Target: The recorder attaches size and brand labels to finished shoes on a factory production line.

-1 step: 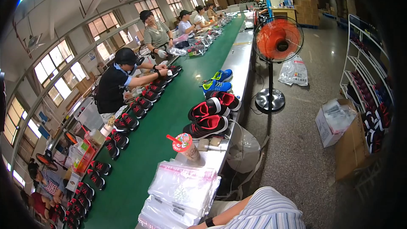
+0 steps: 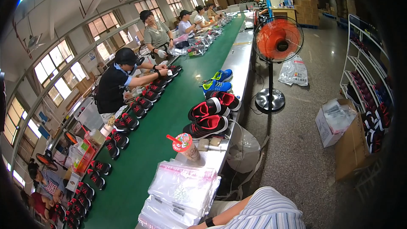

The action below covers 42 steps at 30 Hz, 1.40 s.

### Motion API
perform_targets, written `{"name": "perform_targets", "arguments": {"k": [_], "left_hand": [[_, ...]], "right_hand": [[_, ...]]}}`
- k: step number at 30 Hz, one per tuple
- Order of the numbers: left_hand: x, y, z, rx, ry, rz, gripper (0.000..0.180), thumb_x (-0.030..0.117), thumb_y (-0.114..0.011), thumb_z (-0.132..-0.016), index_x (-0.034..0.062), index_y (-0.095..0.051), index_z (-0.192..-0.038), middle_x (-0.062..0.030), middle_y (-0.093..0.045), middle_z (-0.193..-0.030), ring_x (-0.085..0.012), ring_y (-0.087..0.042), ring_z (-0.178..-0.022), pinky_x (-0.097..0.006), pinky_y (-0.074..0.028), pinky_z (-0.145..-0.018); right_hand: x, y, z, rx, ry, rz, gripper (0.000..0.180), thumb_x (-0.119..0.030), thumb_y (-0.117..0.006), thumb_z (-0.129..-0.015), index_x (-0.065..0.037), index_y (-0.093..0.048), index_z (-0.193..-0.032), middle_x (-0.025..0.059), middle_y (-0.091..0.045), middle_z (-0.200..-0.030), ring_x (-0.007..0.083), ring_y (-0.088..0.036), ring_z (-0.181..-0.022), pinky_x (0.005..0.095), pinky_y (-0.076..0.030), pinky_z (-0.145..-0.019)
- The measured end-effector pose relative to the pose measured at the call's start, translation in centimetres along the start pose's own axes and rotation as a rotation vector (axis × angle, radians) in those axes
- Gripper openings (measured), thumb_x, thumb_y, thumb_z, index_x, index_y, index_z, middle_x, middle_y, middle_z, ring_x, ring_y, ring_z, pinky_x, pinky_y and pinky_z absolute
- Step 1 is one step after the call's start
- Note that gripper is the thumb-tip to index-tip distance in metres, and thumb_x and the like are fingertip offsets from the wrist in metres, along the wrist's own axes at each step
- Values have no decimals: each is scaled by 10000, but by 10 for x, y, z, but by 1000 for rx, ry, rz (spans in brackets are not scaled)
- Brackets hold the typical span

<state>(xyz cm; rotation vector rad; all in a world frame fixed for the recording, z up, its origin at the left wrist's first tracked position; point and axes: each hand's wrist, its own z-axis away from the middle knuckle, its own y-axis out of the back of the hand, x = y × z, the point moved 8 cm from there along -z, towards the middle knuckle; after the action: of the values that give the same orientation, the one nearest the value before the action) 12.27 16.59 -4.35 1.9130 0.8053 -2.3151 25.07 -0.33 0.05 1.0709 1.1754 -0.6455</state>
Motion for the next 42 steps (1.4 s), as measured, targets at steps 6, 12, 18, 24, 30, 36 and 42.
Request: {"name": "perform_targets", "arguments": {"k": [6, 12, 18, 24, 30, 36, 42], "left_hand": [[-11, -1, -2, 165, 40, 318, 177, 169, -409, -847, 80, -491, -718, -66, -496, -706, -188, -489, -697, -324, -422, -657], [-36, -18, 1, -109, -580, -1473, 262, 282, -414, -914, 42, -484, -838, -57, -482, -750, -158, -483, -728, -303, -445, -690], [-3, -51, 15, -204, -1070, -2359, 155, 142, -474, -874, -3, -517, -909, -101, -529, -768, -197, -510, -693, -345, -455, -661], [-46, -47, 16, -524, -1360, -3141, 91, 66, -522, -808, -22, -546, -812, -182, -552, -812, -277, -511, -728, -386, -445, -653], [-58, -47, 15, -399, -1308, -2965, 105, 70, -528, -787, -25, -529, -832, -183, -530, -796, -304, -488, -729, -416, -421, -683], [-67, -46, 14, -310, -1305, -2783, 117, 83, -538, -784, -27, -517, -818, -190, -513, -814, -300, -481, -752, -427, -405, -699], [-39, -49, 10, -272, -1246, -2803, 158, 86, -533, -792, -34, -547, -893, -200, -506, -851, -307, -474, -797, -429, -399, -730]], "right_hand": [[2, 0, -9, 8, 4, -2, 291, -311, -478, -869, -51, -568, -963, 178, -599, -846, 280, -553, -745, 379, -413, -690], [-4, 7, 1, 38, 39, 32, 287, -306, -484, -866, -47, -570, -956, 175, -599, -838, 273, -551, -741, 374, -415, -688], [-10, 14, 5, 69, 70, 61, 283, -301, -489, -863, -43, -571, -950, 173, -598, -830, 266, -549, -736, 369, -416, -686], [-16, 21, 2, 105, 101, 87, 279, -295, -495, -860, -40, -573, -943, 170, -597, -821, 259, -547, -732, 364, -418, -684], [-22, 29, 7, 138, 132, 117, 276, -290, -501, -858, -36, -575, -936, 168, -596, -813, 251, -546, -728, 358, -419, -682], [-25, 38, 9, 169, 163, 151, 272, -285, -507, -855, -33, -576, -929, 165, -595, -805, 244, -544, -723, 353, -421, -680], [-27, 41, 19, 202, 191, 192, 268, -280, -513, -852, -29, -578, -922, 163, -595, -797, 237, -542, -719, 348, -422, -677]]}}
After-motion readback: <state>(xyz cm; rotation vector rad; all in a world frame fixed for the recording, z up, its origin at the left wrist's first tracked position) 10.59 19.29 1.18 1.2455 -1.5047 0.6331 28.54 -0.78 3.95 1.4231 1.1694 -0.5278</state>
